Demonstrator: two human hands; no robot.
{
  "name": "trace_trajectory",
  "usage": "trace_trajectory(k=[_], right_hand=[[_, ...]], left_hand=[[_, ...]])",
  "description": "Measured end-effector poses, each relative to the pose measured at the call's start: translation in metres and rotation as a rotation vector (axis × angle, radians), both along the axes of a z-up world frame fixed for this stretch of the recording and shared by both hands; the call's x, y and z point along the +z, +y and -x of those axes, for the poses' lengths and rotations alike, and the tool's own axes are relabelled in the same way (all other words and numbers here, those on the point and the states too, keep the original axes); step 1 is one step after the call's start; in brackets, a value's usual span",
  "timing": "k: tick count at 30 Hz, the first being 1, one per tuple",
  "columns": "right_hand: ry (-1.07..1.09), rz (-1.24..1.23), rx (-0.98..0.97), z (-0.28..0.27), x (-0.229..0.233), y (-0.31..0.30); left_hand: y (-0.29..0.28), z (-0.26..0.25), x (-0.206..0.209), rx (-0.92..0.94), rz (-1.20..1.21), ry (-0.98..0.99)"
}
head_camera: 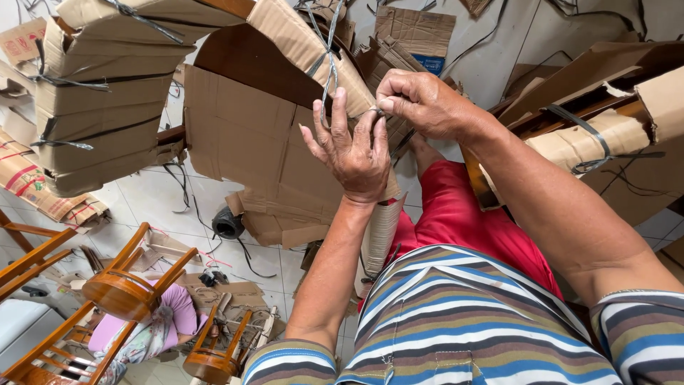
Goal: Wrapping a wooden chair frame with cardboard strips and securing them with plastic ties for protection during transport.
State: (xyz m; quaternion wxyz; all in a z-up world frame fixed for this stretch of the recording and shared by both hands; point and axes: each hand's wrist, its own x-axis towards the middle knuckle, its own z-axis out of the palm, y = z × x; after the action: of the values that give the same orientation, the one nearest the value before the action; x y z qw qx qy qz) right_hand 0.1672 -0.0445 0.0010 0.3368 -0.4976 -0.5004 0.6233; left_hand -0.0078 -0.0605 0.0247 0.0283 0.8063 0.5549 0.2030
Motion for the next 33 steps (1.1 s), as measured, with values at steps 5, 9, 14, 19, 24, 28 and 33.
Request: trace_trajectory(k=[5,9,14,19,24,28,33], right_hand=[[-0.010,0.006,-0.034,0.000,-0.001,-0.001],[-0.049,-0.022,-0.075,0.004,0.000,0.001],[-0.164,-0.194,-0.108,0.010,0.004,0.003],[-0.524,-0.326,-0.203,0.019,-0.022,-0.004],[-0.163,0.100,-0.364,0.026,0.001,-0.005],[0.338,0.225,-0.466,0.036,0.019,-0.010],[0.753,0.317,-0.603,0.054,0.010,-0.006]], left_hand=[[0.004,0.001,-0.001,-0.025,0.014,-0.041],[0.007,0.001,0.005,-0.017,0.106,-0.134],[0.012,0.008,0.014,-0.045,0.189,-0.198],[0.017,0.028,0.016,-0.069,0.170,-0.102],[0.021,0.039,0.017,-0.135,0.267,-0.042],[0.021,0.041,0.007,-0.125,0.436,-0.199],[0.020,0.043,0.005,-0.137,0.415,-0.196]])
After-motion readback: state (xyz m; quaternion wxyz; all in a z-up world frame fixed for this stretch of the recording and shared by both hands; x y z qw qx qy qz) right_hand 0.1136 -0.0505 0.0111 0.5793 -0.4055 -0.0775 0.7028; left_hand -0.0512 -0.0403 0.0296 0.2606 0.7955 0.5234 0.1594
